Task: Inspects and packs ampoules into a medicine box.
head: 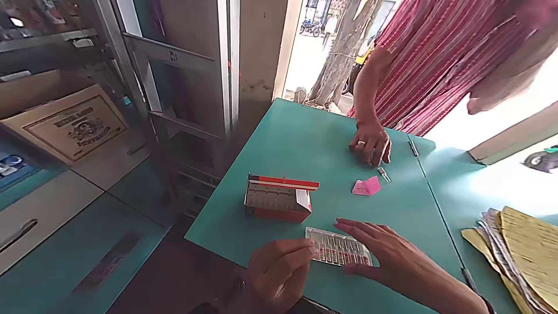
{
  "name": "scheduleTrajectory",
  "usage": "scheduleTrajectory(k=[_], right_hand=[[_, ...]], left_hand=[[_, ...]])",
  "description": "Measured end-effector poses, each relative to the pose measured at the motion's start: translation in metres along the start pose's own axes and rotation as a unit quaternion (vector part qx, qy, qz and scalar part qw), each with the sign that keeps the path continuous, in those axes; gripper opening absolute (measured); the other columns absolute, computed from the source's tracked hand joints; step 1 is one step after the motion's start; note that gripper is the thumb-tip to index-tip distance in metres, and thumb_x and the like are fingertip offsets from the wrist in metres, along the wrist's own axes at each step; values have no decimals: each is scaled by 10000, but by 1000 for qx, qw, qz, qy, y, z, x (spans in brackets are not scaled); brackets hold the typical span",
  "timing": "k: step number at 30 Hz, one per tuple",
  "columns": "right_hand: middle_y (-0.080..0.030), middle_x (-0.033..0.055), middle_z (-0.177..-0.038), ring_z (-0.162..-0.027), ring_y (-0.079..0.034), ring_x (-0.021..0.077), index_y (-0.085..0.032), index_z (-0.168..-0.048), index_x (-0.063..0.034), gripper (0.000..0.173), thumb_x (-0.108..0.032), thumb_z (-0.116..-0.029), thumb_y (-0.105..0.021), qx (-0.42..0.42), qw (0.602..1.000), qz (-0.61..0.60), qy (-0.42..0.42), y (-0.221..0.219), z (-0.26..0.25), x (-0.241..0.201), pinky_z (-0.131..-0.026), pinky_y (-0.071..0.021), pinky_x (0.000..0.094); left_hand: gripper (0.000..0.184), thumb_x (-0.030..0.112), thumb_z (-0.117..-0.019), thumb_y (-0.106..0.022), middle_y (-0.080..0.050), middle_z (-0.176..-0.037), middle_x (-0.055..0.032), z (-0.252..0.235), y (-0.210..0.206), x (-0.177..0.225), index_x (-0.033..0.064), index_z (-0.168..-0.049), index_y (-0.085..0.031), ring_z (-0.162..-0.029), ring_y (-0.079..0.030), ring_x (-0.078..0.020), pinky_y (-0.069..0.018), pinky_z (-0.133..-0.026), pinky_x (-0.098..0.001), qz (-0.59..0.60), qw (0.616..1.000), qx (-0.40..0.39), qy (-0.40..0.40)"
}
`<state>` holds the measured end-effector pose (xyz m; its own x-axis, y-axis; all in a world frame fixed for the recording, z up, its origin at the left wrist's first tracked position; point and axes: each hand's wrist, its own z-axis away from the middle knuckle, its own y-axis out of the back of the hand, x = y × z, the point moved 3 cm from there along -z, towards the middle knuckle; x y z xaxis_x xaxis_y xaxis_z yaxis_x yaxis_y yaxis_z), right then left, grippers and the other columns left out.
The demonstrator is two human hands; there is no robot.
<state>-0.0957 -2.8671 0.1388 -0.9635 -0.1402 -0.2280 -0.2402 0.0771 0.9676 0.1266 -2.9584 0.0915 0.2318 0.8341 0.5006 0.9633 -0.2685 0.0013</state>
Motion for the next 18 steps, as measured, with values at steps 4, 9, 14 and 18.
scheduleTrajectory(k=[4, 9, 14, 18], right_hand=[[-663, 161, -1329, -1175, -657, 390, -567, -1430, -48, 784, -417, -784, -814, -30, 999, 25, -5, -5, -6, -11, -962, -497, 609], [-645, 267, -1231, -1084, -643, 459, -599, -1407, -20, 695, -263, -800, -834, -85, 995, -21, -48, 7, -10, -13, -910, -471, 638], [-618, 248, -1221, -974, -665, 370, -633, -1345, -27, 652, -241, -767, -846, -86, 990, -104, -36, 29, -15, -24, -754, -561, 515], [-636, 211, -1156, -931, -655, 247, -636, -1306, -13, 640, -306, -777, -847, -88, 981, -173, 16, 51, -29, -57, -779, -563, 369]], left_hand=[[112, 181, -999, -608, -725, -1079, 6, -7, 9, -2, 155, -1064, -696, -1044, -677, -94, -543, -925, -248, -166, 986, 4, -23], [177, 308, -990, -598, -711, -1240, 40, -17, 24, -18, 261, -1079, -742, -1364, -477, -242, -248, -1157, -480, -320, 945, 30, 59], [350, 418, -950, -627, -542, -1462, -206, -23, 27, -29, 203, -1208, -726, -1435, -365, -436, -245, -1167, -566, -332, 936, 12, 120], [448, 355, -931, -662, -419, -1530, -305, -22, 27, -37, 92, -1293, -690, -1412, -423, -437, -391, -1131, -517, -236, 951, 12, 197]])
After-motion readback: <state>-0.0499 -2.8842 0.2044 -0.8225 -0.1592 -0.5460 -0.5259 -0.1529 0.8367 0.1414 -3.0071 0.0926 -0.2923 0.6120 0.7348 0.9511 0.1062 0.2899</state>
